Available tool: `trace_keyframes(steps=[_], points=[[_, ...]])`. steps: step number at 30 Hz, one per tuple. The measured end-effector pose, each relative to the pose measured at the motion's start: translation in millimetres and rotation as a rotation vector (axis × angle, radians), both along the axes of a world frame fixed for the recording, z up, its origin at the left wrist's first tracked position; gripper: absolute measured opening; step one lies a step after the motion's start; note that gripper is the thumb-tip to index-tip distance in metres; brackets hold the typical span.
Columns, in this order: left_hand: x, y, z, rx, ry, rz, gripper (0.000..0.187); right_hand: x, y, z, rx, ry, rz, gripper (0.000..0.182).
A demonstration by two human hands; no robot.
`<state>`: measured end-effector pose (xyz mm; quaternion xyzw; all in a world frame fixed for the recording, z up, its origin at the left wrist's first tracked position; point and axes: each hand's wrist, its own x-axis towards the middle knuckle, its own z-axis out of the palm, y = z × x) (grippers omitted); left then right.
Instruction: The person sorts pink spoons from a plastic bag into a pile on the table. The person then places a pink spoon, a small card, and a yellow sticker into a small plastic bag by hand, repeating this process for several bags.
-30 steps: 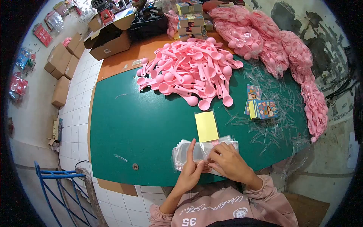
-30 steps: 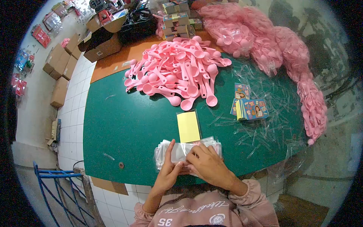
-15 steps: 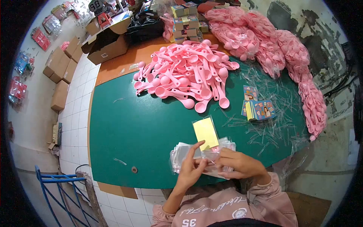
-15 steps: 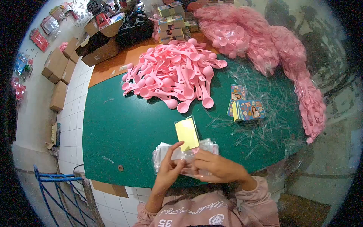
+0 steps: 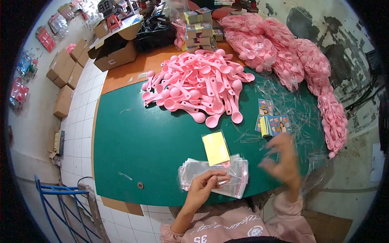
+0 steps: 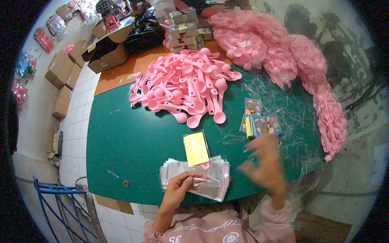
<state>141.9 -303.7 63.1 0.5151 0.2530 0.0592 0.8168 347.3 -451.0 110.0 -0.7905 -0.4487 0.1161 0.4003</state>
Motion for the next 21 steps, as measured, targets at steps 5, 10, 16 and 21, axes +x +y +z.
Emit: trace_keyframes(steps=[5,10,16,21], points=[[-14,7,-3,0.129,-0.024,-0.019,0.026,-62,38,-42,0.086,0.118,0.212,0.031],[-22,9,7,0.335,0.124,0.011,0.016,-58,40,-36,0.152,0.239,0.147,0.015],[-11,9,-3,0.730,0.101,0.039,0.014,-59,41,-36,0.038,0.584,0.116,0.014],[-10,10,-4,0.698,0.132,0.102,0.012,-59,43,-53,0.071,0.748,0.124,0.015]])
